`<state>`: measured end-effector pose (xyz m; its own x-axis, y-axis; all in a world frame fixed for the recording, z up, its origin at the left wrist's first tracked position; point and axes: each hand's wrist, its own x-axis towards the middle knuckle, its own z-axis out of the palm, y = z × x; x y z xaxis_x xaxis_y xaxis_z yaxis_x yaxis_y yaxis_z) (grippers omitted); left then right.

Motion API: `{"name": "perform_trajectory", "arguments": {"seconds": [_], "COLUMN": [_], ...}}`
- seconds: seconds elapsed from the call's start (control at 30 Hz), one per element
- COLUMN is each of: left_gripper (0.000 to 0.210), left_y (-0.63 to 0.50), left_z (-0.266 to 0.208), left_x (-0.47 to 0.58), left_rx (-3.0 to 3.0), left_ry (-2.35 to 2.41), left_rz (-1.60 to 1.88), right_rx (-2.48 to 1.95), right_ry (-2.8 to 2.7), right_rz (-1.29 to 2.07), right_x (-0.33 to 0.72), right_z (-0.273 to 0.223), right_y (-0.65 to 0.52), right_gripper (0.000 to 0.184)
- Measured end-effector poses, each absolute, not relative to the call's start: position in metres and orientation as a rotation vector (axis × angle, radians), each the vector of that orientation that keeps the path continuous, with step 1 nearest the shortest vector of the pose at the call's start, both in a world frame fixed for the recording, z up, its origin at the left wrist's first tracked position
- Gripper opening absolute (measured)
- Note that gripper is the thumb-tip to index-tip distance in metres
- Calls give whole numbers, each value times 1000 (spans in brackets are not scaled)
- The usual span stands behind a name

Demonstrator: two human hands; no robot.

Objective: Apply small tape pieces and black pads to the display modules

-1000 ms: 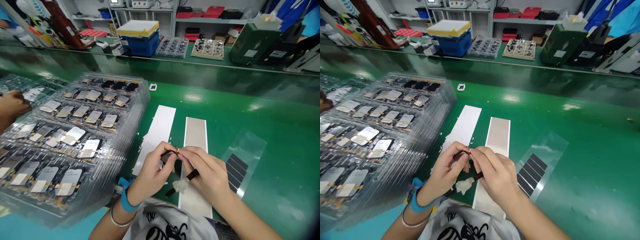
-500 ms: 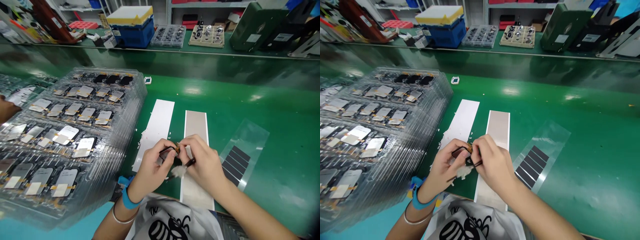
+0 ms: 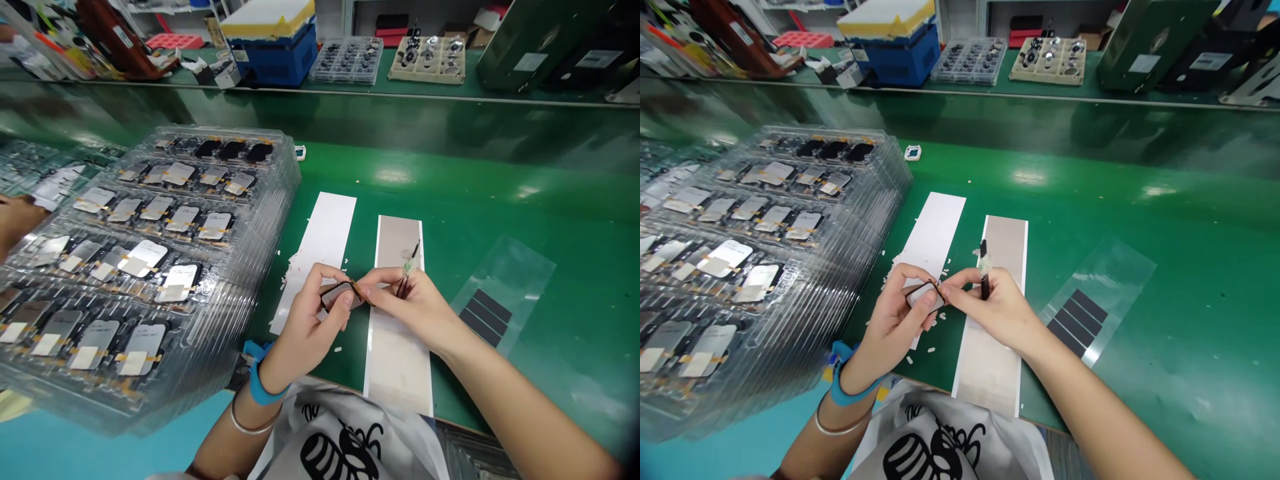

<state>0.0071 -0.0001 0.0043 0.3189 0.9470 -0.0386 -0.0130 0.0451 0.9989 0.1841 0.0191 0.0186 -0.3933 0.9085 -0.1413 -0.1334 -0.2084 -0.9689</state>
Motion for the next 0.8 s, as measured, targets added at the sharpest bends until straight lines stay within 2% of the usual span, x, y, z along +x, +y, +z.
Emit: {"name": "perform_trajectory", "arguments": {"seconds": [0.17, 0.33, 0.5, 0.8], "left_gripper": [16, 15, 12, 14], "left_y": [-3, -6, -5, -4], "left_z": [2, 2, -1, 0], "left_x": [7, 7, 8, 8], "left_rx": [1288, 1273, 1250, 1292], "left_ry": [933, 897, 878, 919], "left_rz": [894, 904, 890, 888], "right_rx": [-1180, -1167, -1126, -1164], "right_ry": [-1389, -1396, -1411, -1373], "right_rz": [1464, 1248, 1209, 1269], "right_x": [184, 177, 177, 178], "right_z": [15, 17, 13, 19], "right_y": [16, 7, 1, 9], "right_gripper": [21, 14, 5, 10]}}
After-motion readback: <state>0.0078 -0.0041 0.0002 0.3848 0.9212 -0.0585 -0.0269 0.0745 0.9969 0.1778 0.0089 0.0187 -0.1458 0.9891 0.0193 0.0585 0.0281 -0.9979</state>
